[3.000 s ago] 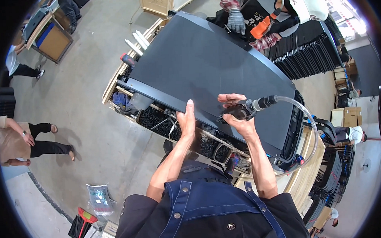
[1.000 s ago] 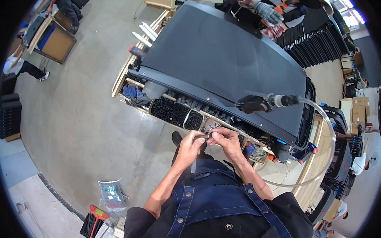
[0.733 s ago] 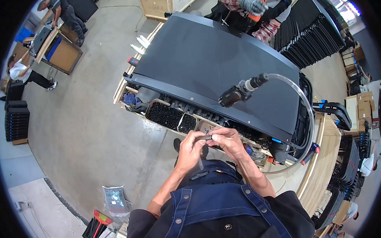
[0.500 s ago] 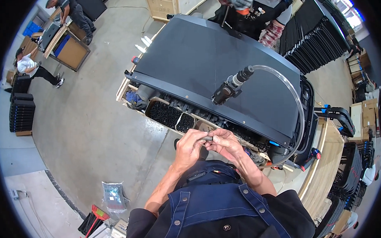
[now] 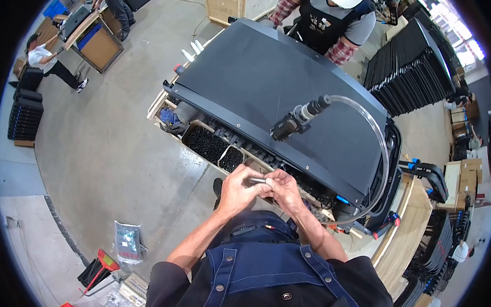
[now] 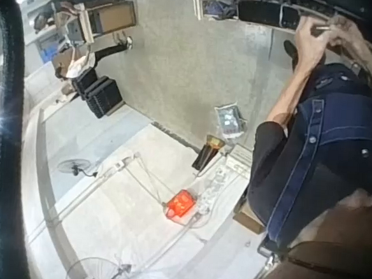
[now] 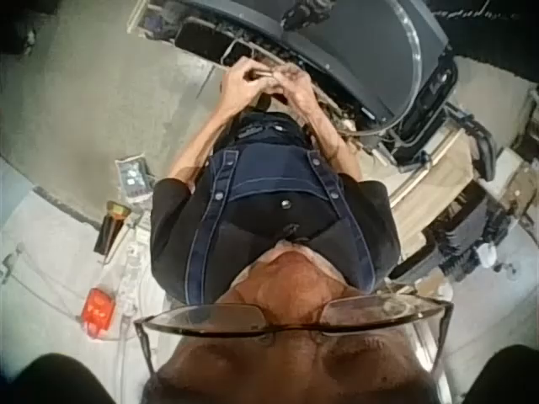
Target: Assembling the base components and side panels of a treadmill using power tools in a manufacturing facility.
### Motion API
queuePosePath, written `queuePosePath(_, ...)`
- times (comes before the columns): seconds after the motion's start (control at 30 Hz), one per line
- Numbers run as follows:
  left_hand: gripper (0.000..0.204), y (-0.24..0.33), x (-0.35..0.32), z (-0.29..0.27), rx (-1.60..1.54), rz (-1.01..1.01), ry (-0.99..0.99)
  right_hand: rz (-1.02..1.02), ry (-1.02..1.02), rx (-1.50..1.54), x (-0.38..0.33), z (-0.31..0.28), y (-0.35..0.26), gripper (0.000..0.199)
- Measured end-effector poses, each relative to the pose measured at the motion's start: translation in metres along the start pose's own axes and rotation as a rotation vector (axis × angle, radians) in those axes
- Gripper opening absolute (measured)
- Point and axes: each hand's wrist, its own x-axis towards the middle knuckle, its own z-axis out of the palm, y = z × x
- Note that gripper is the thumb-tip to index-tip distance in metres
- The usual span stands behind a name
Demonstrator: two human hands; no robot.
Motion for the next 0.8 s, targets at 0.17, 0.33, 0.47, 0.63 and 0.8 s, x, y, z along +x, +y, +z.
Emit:
queuePosePath(0.17,0.028,-0.091,0.022,0.025,-0.504,-0.479,-0.109,-0.247,0.283,-0.608,0.012,0.000,-0.047,0.027)
queuePosePath(0.33,0.026,-0.155,0.072,0.055,-1.038,-0.841,-0.131,-0.506,0.084,-0.778,0.075,0.044,-0.135,0.094)
queuePosePath(0.47,0.017,-0.174,0.115,0.090,-1.412,-0.849,-0.206,-0.397,-0.153,-0.541,0.124,0.028,-0.139,0.073)
queuePosePath(0.63,0.015,-0.203,0.134,0.106,-1.501,-0.707,-0.426,-0.532,-0.094,-0.685,0.124,0.024,-0.122,0.079)
queuePosePath(0.8,0.017,-0.199,0.143,0.096,-1.372,-0.609,-0.403,-0.613,-0.073,-0.770,0.115,0.026,-0.114,0.072)
